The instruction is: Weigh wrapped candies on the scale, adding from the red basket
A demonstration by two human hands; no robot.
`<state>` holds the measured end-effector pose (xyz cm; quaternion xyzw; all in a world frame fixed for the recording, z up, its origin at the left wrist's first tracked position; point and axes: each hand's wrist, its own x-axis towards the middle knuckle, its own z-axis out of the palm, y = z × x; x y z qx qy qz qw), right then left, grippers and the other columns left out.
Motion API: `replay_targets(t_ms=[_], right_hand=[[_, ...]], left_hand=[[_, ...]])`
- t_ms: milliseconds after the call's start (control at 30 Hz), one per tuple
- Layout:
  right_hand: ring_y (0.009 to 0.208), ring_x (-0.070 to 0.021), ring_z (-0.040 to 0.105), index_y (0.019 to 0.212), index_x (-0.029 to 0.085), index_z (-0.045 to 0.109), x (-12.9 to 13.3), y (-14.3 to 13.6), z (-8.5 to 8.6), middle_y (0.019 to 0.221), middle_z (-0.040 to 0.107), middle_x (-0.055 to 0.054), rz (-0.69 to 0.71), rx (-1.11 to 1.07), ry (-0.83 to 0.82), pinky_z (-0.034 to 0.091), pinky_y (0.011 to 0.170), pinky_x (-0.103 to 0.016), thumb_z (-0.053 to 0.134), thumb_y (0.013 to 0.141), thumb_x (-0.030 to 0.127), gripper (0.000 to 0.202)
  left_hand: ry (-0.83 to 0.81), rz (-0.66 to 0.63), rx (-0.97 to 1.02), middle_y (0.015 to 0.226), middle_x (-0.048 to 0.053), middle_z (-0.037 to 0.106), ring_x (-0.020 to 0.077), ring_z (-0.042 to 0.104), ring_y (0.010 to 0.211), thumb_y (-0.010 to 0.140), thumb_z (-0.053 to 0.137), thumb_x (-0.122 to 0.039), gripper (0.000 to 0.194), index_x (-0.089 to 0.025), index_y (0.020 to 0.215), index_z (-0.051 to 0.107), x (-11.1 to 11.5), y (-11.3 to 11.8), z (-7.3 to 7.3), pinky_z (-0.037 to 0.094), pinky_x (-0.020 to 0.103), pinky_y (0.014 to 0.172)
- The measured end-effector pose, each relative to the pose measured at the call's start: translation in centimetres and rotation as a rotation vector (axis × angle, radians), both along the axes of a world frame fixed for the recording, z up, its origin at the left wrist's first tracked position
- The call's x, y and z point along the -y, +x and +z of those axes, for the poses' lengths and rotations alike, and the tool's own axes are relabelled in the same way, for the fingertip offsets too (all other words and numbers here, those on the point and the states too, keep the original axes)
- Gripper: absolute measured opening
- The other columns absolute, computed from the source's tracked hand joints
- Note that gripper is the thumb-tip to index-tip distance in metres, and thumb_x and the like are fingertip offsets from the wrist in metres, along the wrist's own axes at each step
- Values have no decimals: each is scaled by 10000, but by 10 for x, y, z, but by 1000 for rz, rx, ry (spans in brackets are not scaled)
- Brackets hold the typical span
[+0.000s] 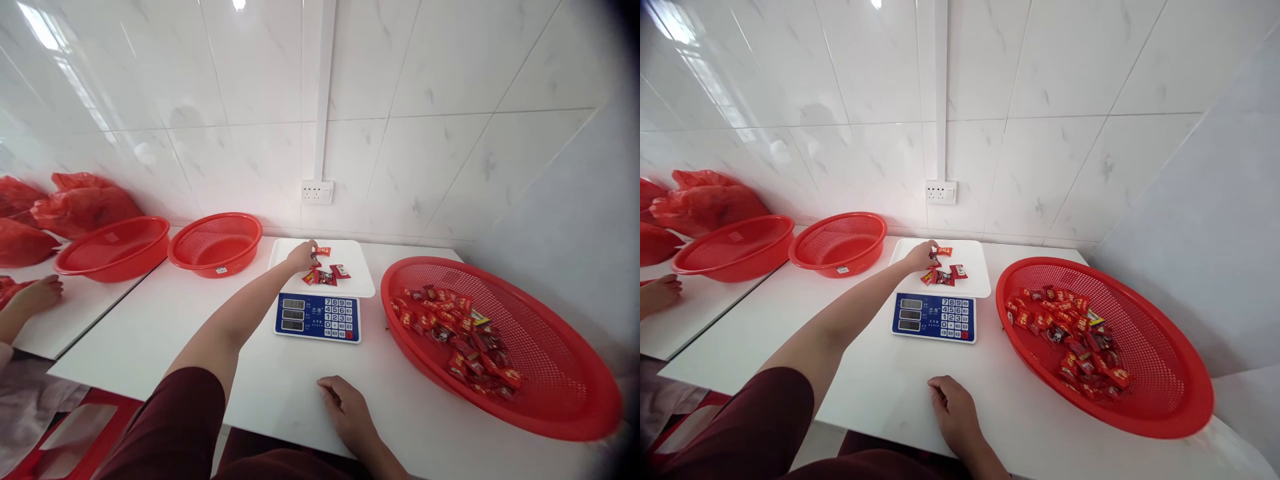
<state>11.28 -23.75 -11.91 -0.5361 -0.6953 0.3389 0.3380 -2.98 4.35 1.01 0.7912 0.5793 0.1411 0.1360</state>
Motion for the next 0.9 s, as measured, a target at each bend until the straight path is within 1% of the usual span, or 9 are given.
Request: replay_targets(t_ms=[133,233,367,467,567,667,733,800,900], right_hand=[[650,-174,630,878,215,667,-1,0,0,791,702,-21,-1,-3,6,503,601,-265,437,843,301,248],[647,-174,631,876,220,668,-1,0,0,787,703,-17,0,-3,9,503,601,-265,443,844,303,243],[654,-174,641,877,220,671,0,0,0,795,708,-19,8,-14,10,509,606,-264,445,850,323,249],[649,-174,643,873,213,675,0,0,1,781,709,-23,5,-24,11,513,600,-264,449,847,324,253],[655,-179,644,872,208,679,0,-1,4,787,714,-32,-2,-25,12,514,598,-270,447,847,313,256],[672,-182,645,879,204,680,0,-2,6,821,719,-41,-8,-20,9,516,612,-277,436,854,303,264],[676,-181,644,884,202,678,1,-2,6,825,717,-41,-13,-20,8,516,619,-278,436,853,294,261],[687,-183,647,888,199,678,2,-2,7,824,715,-42,-23,-27,7,514,618,-275,441,847,283,255],[691,-184,650,888,197,680,4,-1,9,825,714,-45,-41,-43,1,509,602,-265,447,840,274,249]], left_hand=[[75,75,33,1049,17,607,147,617,858,734,660,-205,303,-235,1029,599,-1,-28,11,487,222,719],[160,232,33,1145,44,561,162,607,903,790,600,-219,310,-232,1098,571,-3,-75,32,486,239,721],[235,453,-5,1296,122,468,256,563,1019,845,531,-258,357,-196,1197,516,3,-150,59,484,325,733],[242,517,-45,1411,168,367,400,401,1214,810,592,-346,464,-160,1227,511,11,-177,63,464,425,810],[226,422,-54,1365,154,454,384,357,1259,864,503,-404,397,-157,1168,572,14,-155,52,424,456,910],[184,189,-35,1202,48,607,229,483,1164,878,474,-450,342,-240,1109,614,18,-92,34,409,325,969],[143,24,-22,1132,3,641,182,525,1103,850,490,-521,363,-282,1092,618,25,-44,25,417,272,954],[48,-152,-58,1188,32,609,220,485,1162,817,510,-562,440,-278,1145,584,36,-5,19,427,311,942],[-69,-181,-125,1207,69,580,267,472,1175,755,590,-549,471,-258,1125,581,50,22,17,444,351,905]])
